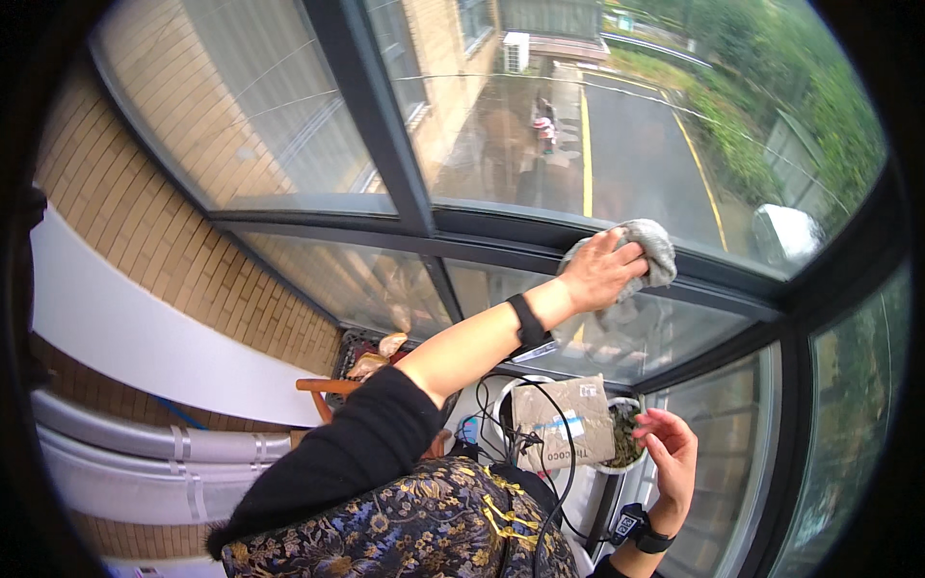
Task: The person wipes the balcony glass panels with a cloth, then moves to the window frame and uses a toothbrush with a cleaning solution to scrub the track. They wipe the frame with the cloth and continue scrubbing the track along its length.
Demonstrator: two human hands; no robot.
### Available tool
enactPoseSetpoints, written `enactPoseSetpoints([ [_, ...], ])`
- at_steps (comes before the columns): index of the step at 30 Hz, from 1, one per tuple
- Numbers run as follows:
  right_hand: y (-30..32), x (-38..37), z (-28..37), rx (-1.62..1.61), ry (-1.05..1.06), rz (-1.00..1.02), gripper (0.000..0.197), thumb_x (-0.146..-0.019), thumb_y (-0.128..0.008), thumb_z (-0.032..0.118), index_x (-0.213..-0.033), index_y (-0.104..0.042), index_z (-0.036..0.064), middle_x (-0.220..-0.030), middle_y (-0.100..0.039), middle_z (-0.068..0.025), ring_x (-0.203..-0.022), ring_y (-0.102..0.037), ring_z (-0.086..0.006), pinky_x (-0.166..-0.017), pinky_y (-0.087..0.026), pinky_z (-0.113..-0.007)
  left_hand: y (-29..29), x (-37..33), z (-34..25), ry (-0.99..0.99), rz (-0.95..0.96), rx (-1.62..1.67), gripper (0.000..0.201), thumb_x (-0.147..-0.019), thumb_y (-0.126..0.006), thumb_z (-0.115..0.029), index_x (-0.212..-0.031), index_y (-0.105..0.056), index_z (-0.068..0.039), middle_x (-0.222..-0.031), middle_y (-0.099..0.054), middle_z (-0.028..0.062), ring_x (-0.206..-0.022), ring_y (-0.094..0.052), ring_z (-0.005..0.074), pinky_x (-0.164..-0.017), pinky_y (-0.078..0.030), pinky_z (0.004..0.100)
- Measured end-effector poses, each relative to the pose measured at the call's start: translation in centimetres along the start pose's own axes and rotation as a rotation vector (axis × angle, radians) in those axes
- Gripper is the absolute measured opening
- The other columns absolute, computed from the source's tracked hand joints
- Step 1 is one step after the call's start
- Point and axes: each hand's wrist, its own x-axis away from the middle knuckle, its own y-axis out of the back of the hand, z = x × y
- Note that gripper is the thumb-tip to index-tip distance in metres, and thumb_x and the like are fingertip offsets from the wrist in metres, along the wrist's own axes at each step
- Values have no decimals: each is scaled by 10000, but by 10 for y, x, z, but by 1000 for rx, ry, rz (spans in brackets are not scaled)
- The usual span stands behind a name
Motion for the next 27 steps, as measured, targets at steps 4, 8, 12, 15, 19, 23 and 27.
enactPoseSetpoints([
  [4,-25,-36,0,10,-16,87,350,-849,-651,45,-1187,-577,-13,-1059,-661,-123,-855,-635,-142,-729,-496,-251,87,64,64,158,94,-107,250,-747,-571,-157,-990,-620,-190,-1095,-523,7,-1124,-435,310,-928,-373,442],
  [8,-61,-84,-5,37,-53,196,343,-857,-658,71,-1179,-576,-14,-1060,-665,-113,-863,-639,-140,-727,-494,-244,175,117,113,309,173,-173,316,-707,-611,-103,-1019,-619,-150,-1146,-530,24,-1109,-449,325,-946,-379,435],
  [12,-96,-140,-11,33,-59,254,336,-863,-659,71,-1176,-576,-14,-1079,-657,-109,-862,-636,-127,-729,-496,-230,249,178,134,346,127,-277,251,-698,-631,-187,-938,-587,-132,-1119,-519,56,-1079,-455,335,-910,-388,454],
  [15,-118,-172,-14,84,-48,232,306,-868,-650,65,-1157,-583,-10,-1083,-656,-93,-860,-635,-127,-725,-491,-229,303,222,177,533,14,-409,256,-700,-641,-233,-905,-558,-102,-1092,-503,128,-1058,-451,342,-912,-375,463],
  [19,-132,-197,-17,118,-65,173,284,-871,-637,56,-1144,-592,-4,-1071,-659,-88,-845,-638,-124,-710,-485,-224,353,254,274,801,-462,-458,521,-855,-598,-202,-1301,-422,2,-1363,-393,227,-1292,-348,405,-1080,-284,464],
  [23,-134,-221,-27,163,-40,102,243,-881,-630,73,-1112,-601,2,-1040,-665,-81,-817,-632,-113,-696,-486,-220,331,259,308,1073,-533,-500,617,-872,-588,-214,-1375,-351,54,-1421,-350,263,-1315,-336,408,-1101,-260,451],
  [27,-133,-245,-37,113,-105,26,178,-885,-620,68,-1048,-606,-2,-965,-696,-110,-781,-639,-113,-679,-493,-211,275,260,245,886,-325,-475,610,-829,-648,-283,-1312,-459,37,-1391,-394,245,-1229,-410,370,-1031,-322,444],
])
